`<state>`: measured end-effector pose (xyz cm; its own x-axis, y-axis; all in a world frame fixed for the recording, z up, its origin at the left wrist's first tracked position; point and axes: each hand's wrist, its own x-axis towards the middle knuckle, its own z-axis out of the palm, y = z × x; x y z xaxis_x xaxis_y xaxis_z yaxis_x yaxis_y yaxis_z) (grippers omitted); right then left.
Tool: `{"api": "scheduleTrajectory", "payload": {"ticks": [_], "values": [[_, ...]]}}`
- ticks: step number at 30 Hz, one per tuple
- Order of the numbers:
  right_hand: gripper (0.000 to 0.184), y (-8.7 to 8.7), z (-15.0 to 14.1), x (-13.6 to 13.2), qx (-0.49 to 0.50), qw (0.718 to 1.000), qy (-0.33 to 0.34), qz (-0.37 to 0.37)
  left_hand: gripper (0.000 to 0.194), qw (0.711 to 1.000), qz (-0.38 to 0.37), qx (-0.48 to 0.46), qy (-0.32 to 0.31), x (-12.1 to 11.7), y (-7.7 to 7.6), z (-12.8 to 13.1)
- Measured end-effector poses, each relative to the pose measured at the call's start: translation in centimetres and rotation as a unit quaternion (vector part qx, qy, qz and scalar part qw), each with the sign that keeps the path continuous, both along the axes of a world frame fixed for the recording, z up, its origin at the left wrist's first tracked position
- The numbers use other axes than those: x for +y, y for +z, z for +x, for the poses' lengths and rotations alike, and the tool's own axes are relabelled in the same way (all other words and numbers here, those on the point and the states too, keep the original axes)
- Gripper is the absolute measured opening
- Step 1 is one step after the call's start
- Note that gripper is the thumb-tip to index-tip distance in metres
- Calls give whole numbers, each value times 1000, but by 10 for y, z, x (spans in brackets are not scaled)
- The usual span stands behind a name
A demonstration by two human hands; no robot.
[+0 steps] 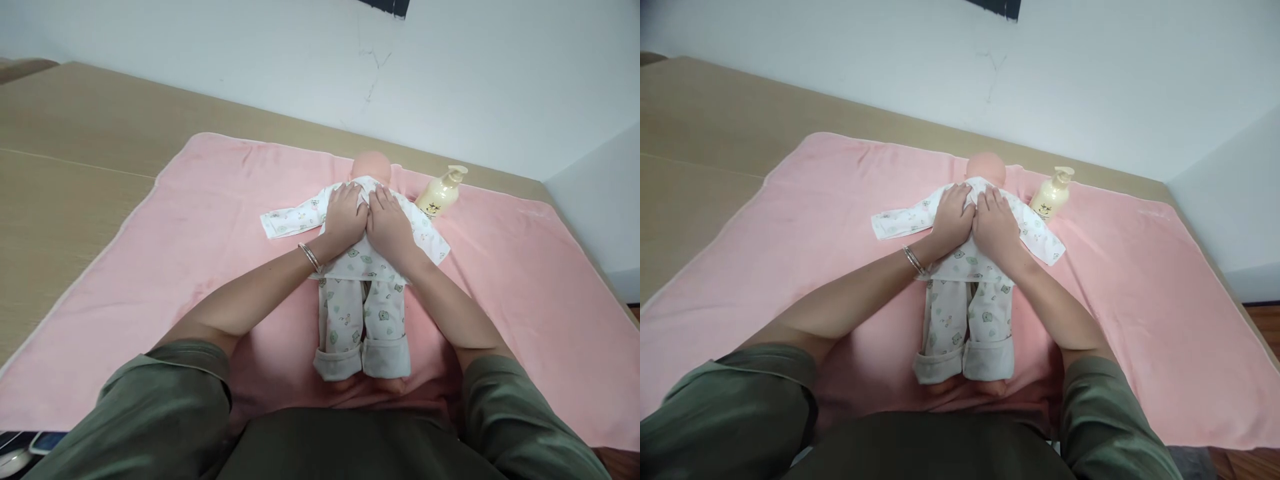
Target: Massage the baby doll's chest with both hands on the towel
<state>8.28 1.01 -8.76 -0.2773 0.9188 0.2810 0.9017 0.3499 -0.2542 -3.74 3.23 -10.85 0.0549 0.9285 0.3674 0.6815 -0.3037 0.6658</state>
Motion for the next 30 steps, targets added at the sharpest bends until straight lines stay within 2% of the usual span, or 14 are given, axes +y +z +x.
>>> {"api": "scheduleTrajectory", "payload": {"ticks": [3, 6, 8, 10, 13, 15, 20, 24, 27, 30], "values": [[55, 4, 9, 14, 10, 998, 45, -39, 50, 1000, -1, -4, 1, -1, 0, 0], [58, 7, 16, 23, 37, 998, -1, -48, 48, 1000, 3, -1, -4, -3, 0, 1], [60, 7, 13, 18, 33, 998, -46, -42, 47, 1000, 8, -3, -5, -3, 0, 1], [60, 7, 6, 7, 12, 998, -60, -30, 47, 1000, 9, -8, -2, -2, 0, 0], [57, 6, -5, -9, -5, 1000, -12, -7, 49, 1000, -6, -9, -7, 1, 1, -2], [57, 4, -7, -10, 2, 1000, 25, -4, 50, 1000, -19, -8, -12, 3, 2, -3], [59, -2, 11, 19, 45, 997, 61, -34, 51, 999, -25, 21, -14, -1, 0, 0], [56, -6, 25, 34, 67, 994, 78, -30, 50, 999, 5, 44, -21, -7, -2, 0], [53, -5, 22, 28, 68, 997, 30, -12, 50, 998, 10, 56, -35, -1, -1, -5], [54, -1, 8, 10, 27, 999, -38, -2, 52, 996, -35, 74, -29, 11, 3, -13]]}}
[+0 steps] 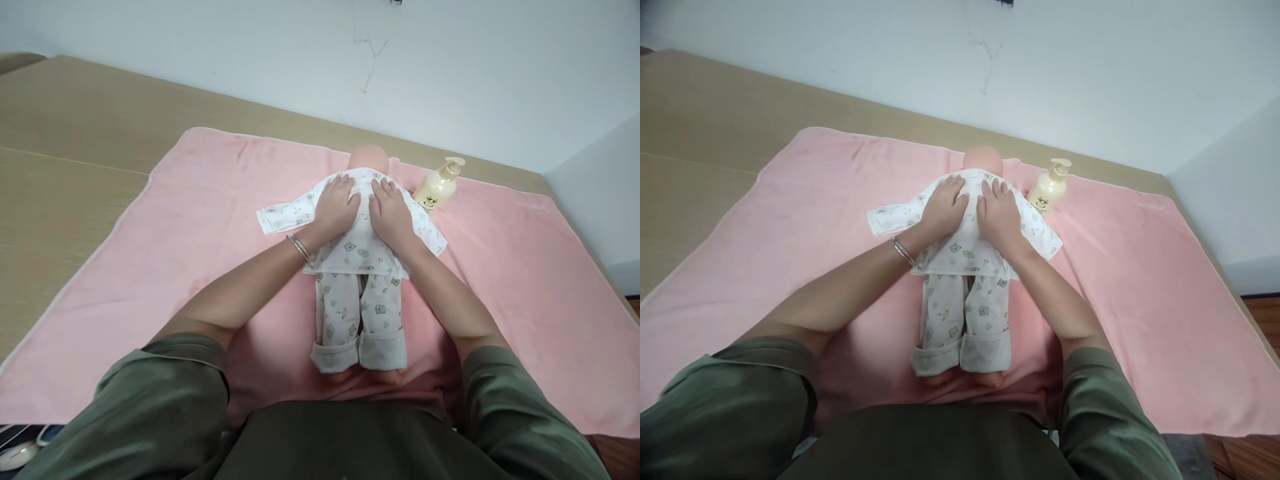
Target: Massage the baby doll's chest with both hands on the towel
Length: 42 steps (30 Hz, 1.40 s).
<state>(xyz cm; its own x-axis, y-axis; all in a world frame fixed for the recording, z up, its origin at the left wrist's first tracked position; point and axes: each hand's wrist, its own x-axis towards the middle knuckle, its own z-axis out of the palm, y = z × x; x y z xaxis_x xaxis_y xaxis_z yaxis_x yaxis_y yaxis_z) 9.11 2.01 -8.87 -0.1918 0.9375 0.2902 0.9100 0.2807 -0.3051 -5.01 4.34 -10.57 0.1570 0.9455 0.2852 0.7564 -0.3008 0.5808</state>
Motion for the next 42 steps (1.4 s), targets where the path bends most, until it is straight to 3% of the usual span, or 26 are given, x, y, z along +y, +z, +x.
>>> {"api": "scheduleTrajectory", "payload": {"ticks": [5, 12, 20, 25, 29, 37, 42], "values": [[52, 10, -14, -21, -62, 998, -6, 1, 53, 998, -13, 67, 7, 1, 9, 0], [58, 14, 2, 4, -27, 997, -8, -70, 45, 984, 48, 167, 23, -32, 19, 16], [53, 23, -11, -24, -54, 997, -9, -53, 51, 994, -11, 111, -1, 0, 13, 2], [58, 18, 2, -3, -5, 996, 14, -87, 47, 987, 54, 150, 23, -16, 14, 9], [60, 11, 11, 13, 12, 997, 21, -72, 44, 985, 73, 155, 9, -25, 17, 14], [49, 15, -13, -18, -62, 998, -28, -3, 52, 999, 7, 33, 10, -2, 6, 5], [50, 10, -5, -6, -27, 999, -8, -23, 52, 999, 39, -4, 20, -1, -5, 7]]}}
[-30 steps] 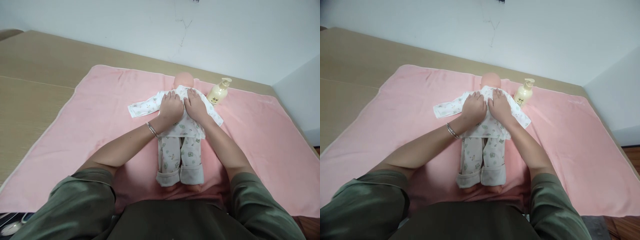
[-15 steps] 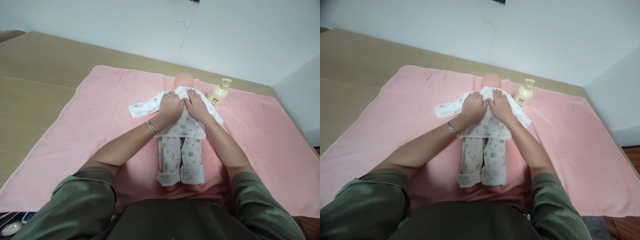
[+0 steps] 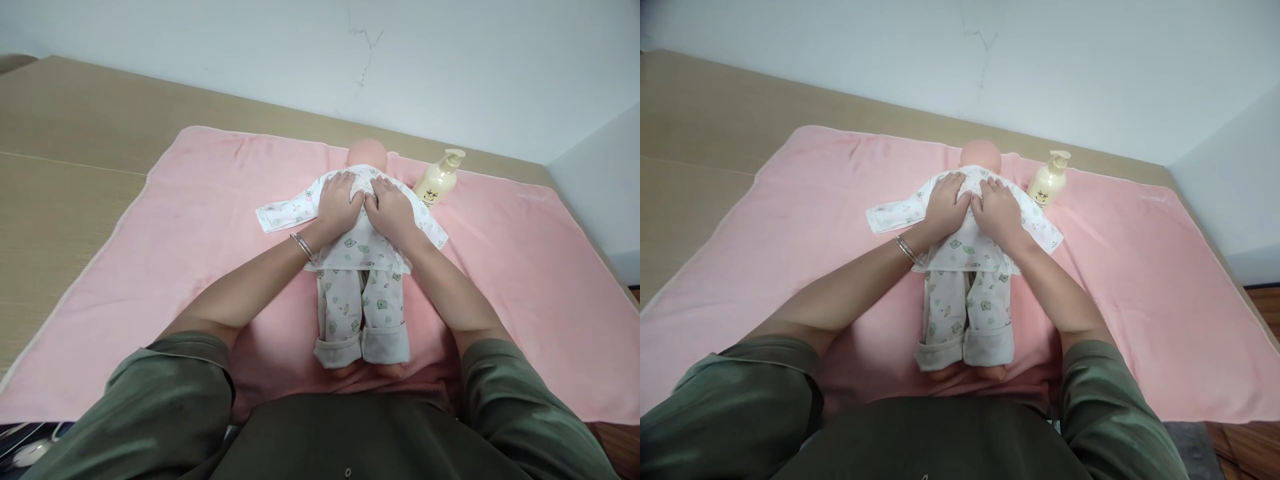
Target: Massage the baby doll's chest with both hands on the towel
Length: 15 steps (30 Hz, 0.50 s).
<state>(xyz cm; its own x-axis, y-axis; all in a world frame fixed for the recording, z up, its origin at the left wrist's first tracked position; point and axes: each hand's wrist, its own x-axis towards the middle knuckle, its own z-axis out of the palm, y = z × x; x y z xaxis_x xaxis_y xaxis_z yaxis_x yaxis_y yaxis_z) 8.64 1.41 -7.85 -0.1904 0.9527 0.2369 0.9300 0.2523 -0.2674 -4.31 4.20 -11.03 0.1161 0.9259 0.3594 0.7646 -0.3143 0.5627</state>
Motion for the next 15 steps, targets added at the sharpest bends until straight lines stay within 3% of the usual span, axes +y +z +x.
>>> {"api": "scheduleTrajectory", "payload": {"ticks": [5, 15], "values": [[59, -7, 9, 15, 24, 999, 14, -22, 51, 1000, 1, 1, 2, 1, -4, 0], [62, -6, 11, 19, 22, 998, 29, -44, 50, 998, 15, 56, -12, -9, 4, -1]]}}
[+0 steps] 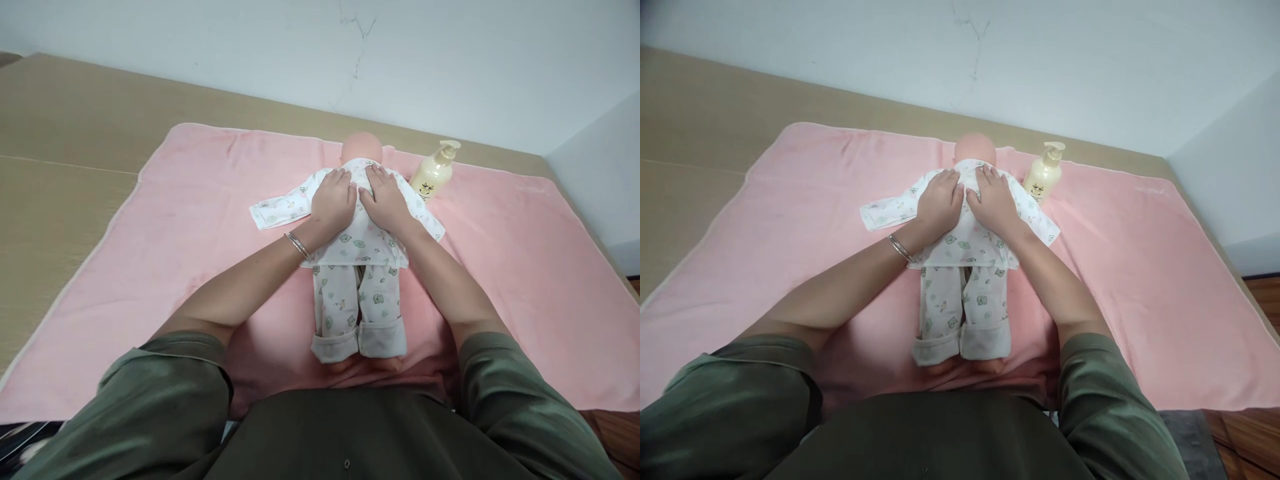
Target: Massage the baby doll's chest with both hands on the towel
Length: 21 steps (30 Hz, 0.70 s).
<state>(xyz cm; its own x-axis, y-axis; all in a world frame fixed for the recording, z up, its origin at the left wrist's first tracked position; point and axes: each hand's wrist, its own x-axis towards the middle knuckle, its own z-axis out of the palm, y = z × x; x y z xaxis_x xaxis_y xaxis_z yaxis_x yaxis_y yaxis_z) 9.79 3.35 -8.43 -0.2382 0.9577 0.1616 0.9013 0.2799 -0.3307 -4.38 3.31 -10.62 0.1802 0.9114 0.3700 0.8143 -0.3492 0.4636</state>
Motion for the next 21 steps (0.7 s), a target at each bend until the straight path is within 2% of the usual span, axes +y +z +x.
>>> {"api": "scheduleTrajectory", "payload": {"ticks": [7, 10, 13, 17, 21], "values": [[65, 5, 3, 1, -15, 999, 28, -3, 46, 999, 33, 22, 15, -10, 2, 6], [62, 5, 0, -4, -28, 999, 30, 14, 46, 999, 19, 11, 28, -3, -1, 3], [59, 4, -9, -19, -57, 997, 27, 35, 49, 1000, -13, -4, 14, 9, -2, -3], [56, 6, -16, -34, -86, 994, 62, 37, 52, 999, -37, 11, -1, 14, 2, -7], [54, 9, -7, -17, -39, 998, 42, 7, 44, 999, -5, 34, 6, -2, 8, 1]]}}
